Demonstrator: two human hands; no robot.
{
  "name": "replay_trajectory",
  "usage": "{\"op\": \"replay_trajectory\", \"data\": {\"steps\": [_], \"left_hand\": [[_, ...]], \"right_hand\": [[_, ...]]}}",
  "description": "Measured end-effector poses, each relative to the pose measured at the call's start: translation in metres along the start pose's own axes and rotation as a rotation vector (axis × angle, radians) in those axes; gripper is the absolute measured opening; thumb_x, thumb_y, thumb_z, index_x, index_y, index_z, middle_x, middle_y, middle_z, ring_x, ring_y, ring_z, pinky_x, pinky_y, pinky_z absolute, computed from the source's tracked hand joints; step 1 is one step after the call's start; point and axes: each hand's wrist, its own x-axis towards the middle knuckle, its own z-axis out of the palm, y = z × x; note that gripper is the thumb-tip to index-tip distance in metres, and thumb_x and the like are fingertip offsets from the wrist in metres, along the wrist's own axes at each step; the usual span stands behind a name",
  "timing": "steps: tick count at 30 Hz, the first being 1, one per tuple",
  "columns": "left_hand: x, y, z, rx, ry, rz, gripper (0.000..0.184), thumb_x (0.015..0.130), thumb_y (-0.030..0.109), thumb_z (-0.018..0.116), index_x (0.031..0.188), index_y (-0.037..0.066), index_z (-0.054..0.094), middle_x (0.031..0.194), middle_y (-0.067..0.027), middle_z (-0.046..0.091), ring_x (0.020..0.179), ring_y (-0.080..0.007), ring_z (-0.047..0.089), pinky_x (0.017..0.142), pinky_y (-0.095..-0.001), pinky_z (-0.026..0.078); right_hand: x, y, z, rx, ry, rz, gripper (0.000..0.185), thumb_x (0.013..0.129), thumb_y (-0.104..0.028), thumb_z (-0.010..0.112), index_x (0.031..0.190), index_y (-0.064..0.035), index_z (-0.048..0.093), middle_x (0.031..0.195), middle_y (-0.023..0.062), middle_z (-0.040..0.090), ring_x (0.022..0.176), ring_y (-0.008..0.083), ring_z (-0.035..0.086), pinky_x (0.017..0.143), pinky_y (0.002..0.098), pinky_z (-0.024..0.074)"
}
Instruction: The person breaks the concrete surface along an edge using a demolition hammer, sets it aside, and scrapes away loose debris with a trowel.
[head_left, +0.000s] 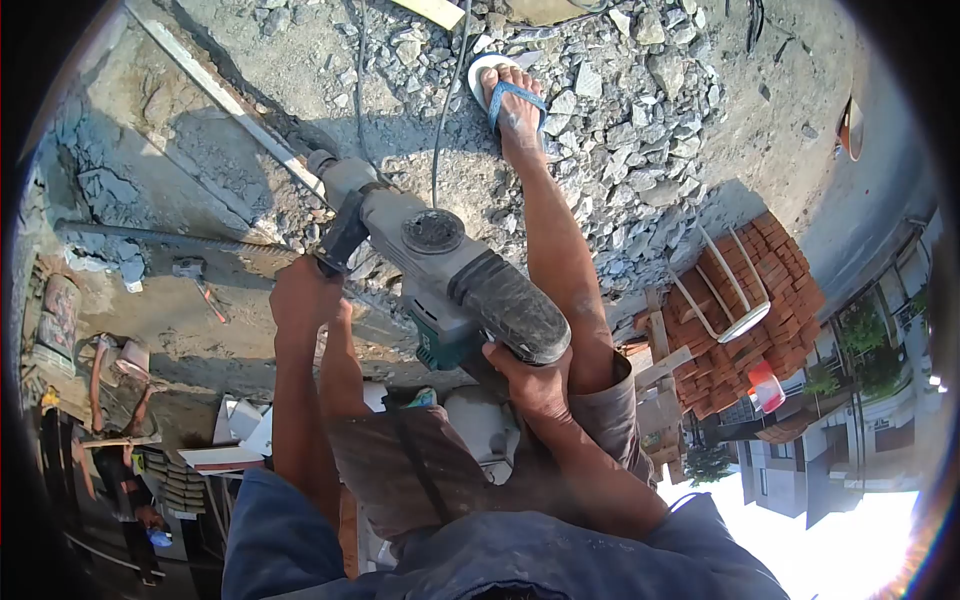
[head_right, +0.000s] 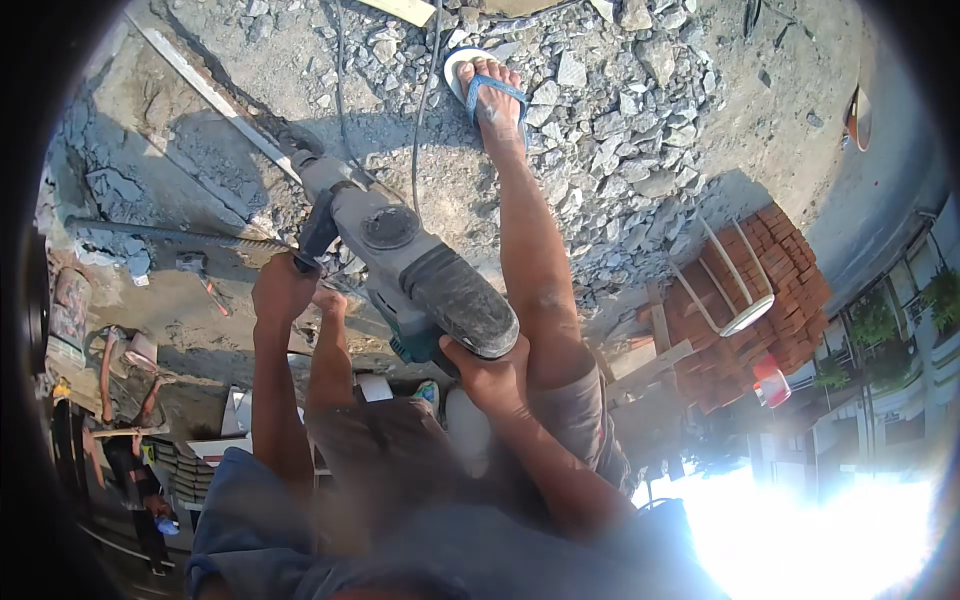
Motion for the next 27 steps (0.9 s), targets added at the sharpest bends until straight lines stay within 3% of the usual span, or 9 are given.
{"op": "replay_trajectory", "data": {"steps": [5, 7, 12, 15, 18, 22, 23, 25, 27], "left_hand": [[-0.017, 0.047, -0.097, 0.102, 0.213, 0.039, 0.030, 0.076, 0.028, 0.071, 0.092, 0.003, 0.066, 0.088, -0.0189, 0.068, 0.087, -0.0386, 0.066, 0.076, -0.0462, 0.052], [-0.019, 0.073, -0.135, 0.081, 0.262, 0.115, 0.031, 0.077, 0.028, 0.071, 0.094, 0.003, 0.065, 0.089, -0.0189, 0.068, 0.088, -0.0384, 0.065, 0.076, -0.0466, 0.051], [0.009, 0.161, -0.201, 0.192, 0.409, 0.234, 0.024, 0.079, 0.017, 0.066, 0.099, 0.004, 0.065, 0.099, -0.0162, 0.069, 0.098, -0.0339, 0.065, 0.081, -0.0443, 0.052], [0.041, 0.228, -0.230, 0.157, 0.307, 0.320, 0.031, 0.078, 0.014, 0.058, 0.105, 0.001, 0.067, 0.103, -0.0215, 0.068, 0.099, -0.0371, 0.065, 0.085, -0.0462, 0.052], [0.077, 0.292, -0.225, 0.101, 0.317, 0.407, 0.029, 0.076, 0.013, 0.056, 0.100, 0.004, 0.072, 0.104, -0.0176, 0.070, 0.097, -0.0353, 0.067, 0.083, -0.0448, 0.053], [0.123, 0.367, -0.197, 0.028, 0.201, 0.399, 0.040, 0.083, 0.020, 0.054, 0.119, 0.006, 0.066, 0.122, -0.0151, 0.064, 0.107, -0.0332, 0.064, 0.085, -0.0544, 0.049], [0.139, 0.383, -0.188, 0.046, 0.178, 0.390, 0.042, 0.084, 0.022, 0.055, 0.121, 0.005, 0.065, 0.124, -0.0140, 0.063, 0.108, -0.0318, 0.064, 0.083, -0.0533, 0.049], [0.158, 0.411, -0.174, 0.017, 0.138, 0.337, 0.043, 0.083, 0.022, 0.058, 0.123, 0.012, 0.065, 0.124, -0.0073, 0.064, 0.107, -0.0247, 0.064, 0.078, -0.0430, 0.050], [0.190, 0.448, -0.154, -0.071, 0.096, 0.156, 0.045, 0.079, 0.017, 0.061, 0.124, 0.020, 0.066, 0.124, 0.0025, 0.064, 0.103, -0.0142, 0.064, 0.068, -0.0335, 0.050]], "right_hand": [[0.032, -0.017, -0.019, 0.176, -0.058, -0.021, 0.032, 0.073, 0.000, 0.075, 0.102, 0.0021, 0.063, 0.089, 0.0058, 0.068, 0.077, 0.0126, 0.064, 0.070, 0.0265, 0.0505], [0.055, -0.039, -0.016, 0.341, 0.142, -0.052, 0.031, 0.072, -0.001, 0.076, 0.100, 0.0024, 0.062, 0.084, 0.0062, 0.066, 0.069, 0.0132, 0.062, 0.065, 0.0271, 0.0499], [0.162, -0.091, -0.041, 0.292, 0.128, -0.241, 0.027, 0.074, -0.009, 0.080, 0.090, -0.0007, 0.060, 0.074, 0.0069, 0.062, 0.051, 0.0163, 0.058, 0.051, 0.0286, 0.0481], [0.247, -0.114, -0.064, 0.332, 0.196, -0.252, 0.037, 0.071, -0.011, 0.085, 0.093, -0.0021, 0.057, 0.071, 0.0047, 0.060, 0.050, 0.0171, 0.058, 0.046, 0.0297, 0.0492], [0.335, -0.125, -0.094, 0.198, 0.371, -0.206, 0.044, 0.063, -0.009, 0.089, 0.094, 0.0006, 0.059, 0.074, 0.0057, 0.063, 0.052, 0.0163, 0.058, 0.049, 0.0294, 0.0497], [0.454, -0.097, -0.144, -0.213, 0.582, -0.231, 0.049, 0.056, -0.009, 0.090, 0.095, 0.0019, 0.062, 0.076, 0.0084, 0.065, 0.053, 0.0167, 0.058, 0.053, 0.0315, 0.0513], [0.455, -0.100, -0.144, -0.246, 0.579, -0.212, 0.048, 0.054, -0.009, 0.090, 0.093, 0.0018, 0.062, 0.076, 0.0087, 0.065, 0.054, 0.0176, 0.059, 0.054, 0.0322, 0.0519], [0.501, -0.069, -0.174, -0.370, 0.450, 0.024, 0.054, 0.053, -0.014, 0.090, 0.098, 0.0009, 0.063, 0.094, 0.0143, 0.067, 0.082, 0.0220, 0.064, 0.076, 0.0343, 0.0527], [0.492, -0.065, -0.170, -0.194, 0.315, 0.008, 0.043, 0.058, -0.010, 0.087, 0.092, 0.0005, 0.064, 0.086, 0.0124, 0.067, 0.072, 0.0211, 0.064, 0.067, 0.0334, 0.0521]]}}
